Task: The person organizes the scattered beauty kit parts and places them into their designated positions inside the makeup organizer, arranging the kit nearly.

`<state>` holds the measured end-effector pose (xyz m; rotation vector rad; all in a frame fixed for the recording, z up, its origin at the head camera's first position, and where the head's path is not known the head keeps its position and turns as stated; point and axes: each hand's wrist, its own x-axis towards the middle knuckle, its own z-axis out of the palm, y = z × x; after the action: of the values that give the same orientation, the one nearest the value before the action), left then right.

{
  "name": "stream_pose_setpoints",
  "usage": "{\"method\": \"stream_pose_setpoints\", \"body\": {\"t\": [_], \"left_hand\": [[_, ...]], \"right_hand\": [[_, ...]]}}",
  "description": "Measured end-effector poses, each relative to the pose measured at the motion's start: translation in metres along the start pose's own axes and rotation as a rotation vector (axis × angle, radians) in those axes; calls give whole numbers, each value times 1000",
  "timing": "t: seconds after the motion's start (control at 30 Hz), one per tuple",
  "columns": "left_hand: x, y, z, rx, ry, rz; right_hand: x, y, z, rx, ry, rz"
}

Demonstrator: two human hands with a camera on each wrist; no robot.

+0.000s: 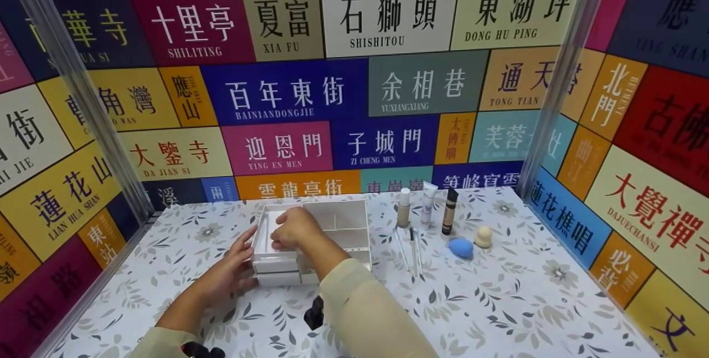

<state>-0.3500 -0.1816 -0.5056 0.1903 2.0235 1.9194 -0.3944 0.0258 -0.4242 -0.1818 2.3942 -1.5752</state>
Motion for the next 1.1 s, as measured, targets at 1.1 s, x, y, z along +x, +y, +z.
{"method": "stream_pose_setpoints", "body": {"t": [1.1], "left_hand": [[-1,0,1,20,23,-16]], "right_hand": [[-48,52,-68,398,65,-191]]}}
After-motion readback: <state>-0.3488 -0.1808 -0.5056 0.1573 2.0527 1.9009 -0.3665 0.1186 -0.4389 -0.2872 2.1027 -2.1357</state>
